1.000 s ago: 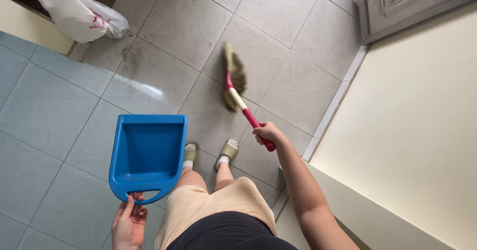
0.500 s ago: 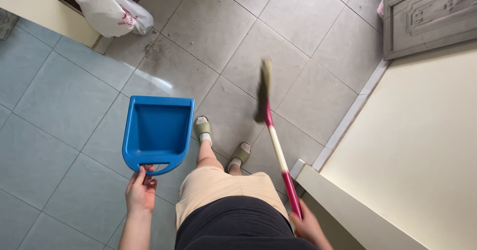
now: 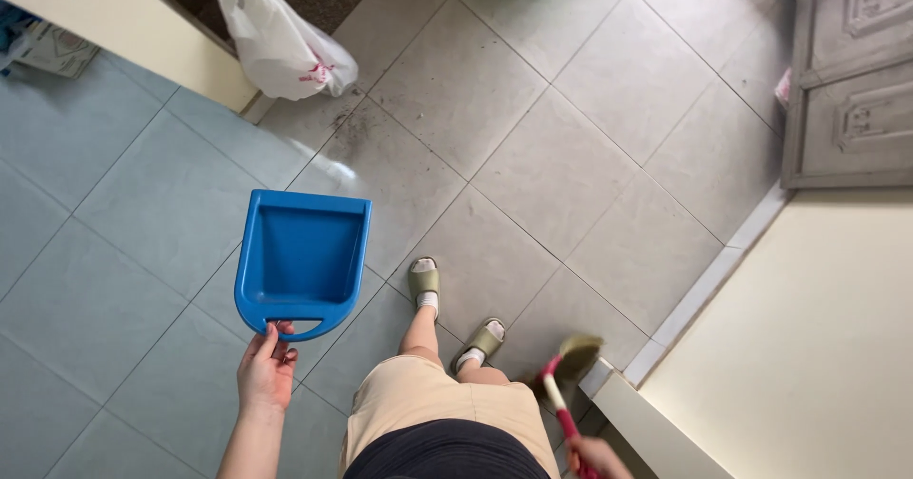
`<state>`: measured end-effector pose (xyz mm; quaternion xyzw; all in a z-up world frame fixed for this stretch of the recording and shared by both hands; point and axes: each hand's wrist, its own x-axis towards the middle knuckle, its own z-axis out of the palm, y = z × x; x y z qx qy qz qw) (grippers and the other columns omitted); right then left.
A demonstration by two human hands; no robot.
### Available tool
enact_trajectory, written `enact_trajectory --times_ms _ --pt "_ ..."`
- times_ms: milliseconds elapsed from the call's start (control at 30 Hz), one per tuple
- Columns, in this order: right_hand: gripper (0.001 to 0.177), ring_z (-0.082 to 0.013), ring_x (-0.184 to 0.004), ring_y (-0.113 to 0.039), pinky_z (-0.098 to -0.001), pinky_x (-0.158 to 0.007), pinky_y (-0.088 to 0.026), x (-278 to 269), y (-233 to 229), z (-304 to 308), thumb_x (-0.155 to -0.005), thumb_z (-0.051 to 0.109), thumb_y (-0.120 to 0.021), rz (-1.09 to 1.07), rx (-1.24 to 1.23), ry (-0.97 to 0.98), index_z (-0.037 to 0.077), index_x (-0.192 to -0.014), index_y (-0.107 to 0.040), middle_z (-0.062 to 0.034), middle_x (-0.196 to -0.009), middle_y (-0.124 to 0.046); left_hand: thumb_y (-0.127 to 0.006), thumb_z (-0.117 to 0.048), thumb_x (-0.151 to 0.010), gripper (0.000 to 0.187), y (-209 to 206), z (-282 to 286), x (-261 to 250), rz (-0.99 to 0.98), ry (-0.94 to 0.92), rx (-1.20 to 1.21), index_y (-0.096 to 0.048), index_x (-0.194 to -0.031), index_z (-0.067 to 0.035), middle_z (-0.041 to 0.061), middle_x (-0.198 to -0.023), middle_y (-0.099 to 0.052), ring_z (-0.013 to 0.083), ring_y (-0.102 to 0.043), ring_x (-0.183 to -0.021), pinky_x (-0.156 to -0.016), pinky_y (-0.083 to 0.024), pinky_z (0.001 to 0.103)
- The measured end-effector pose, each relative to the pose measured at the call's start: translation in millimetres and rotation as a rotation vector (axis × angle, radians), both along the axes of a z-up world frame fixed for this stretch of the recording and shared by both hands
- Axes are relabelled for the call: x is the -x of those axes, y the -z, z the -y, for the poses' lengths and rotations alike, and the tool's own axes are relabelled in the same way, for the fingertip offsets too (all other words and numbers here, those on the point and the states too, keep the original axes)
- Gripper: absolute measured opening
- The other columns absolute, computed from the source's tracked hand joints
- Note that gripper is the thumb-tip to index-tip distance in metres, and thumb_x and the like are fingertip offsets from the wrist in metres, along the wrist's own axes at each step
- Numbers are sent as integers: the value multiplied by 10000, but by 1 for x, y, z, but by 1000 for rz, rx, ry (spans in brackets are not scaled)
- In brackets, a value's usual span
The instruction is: The recorder sweeps the tiled floor with a broom and collects dust in a dustpan, moving some small ceramic jars during the process.
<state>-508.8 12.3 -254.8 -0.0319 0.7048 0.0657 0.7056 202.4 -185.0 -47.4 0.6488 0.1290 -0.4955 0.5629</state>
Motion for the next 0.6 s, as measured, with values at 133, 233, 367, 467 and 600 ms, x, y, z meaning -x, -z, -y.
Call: enact_trajectory --times_ms 133,233,367,467,600 --pt "216 -214 -423 -516 -362 -422 -436 -93 -69 173 -951 136 -594 96 53 36 -28 -831 -519 -107 -561 -551 -599 -165 -1058 147 8 -21 -19 15 -19 27 -650 -1174 -90 30 -1094 -702 101 -635 -988 -680 -397 276" --pt "174 -175 -431 -500 -335 -417 -414 -188 -130 292 -970 132 -607 67 182 -129 -25 -903 -578 -78 -593 -547 -583 -182 -1062 169 16 -44 -18 12 -68 -8 -662 -1183 -94 39 -1084 -699 106 -617 -965 -664 -385 284" --pt "150 -136 -469 -495 -291 -417 -401 -256 -121 394 -957 106 -620 142 243 -64 -10 -1033 -562 -76 -681 -568 -578 -192 -1057 171 18 -71 -9 -25 -198 -50 -658 -1168 -90 46 -1099 -712 106 -624 -978 -667 -391 284" --pt "226 -117 -491 -481 -271 -423 -388 -299 -135 442 -948 82 -628 140 293 -33 -9 -1147 -572 -69 -707 -568 -583 -196 -1054 163 23 -85 -11 -47 -234 -66 -662 -1157 -98 47 -1096 -712 106 -627 -981 -667 -388 284" --pt "346 -110 -515 -477 -267 -435 -387 -320 -158 473 -942 72 -624 113 388 -73 -5 -1275 -571 -49 -711 -549 -598 -190 -1051 133 34 -95 -15 -52 -241 -92 -662 -1139 -114 38 -1080 -702 107 -621 -971 -670 -387 285"
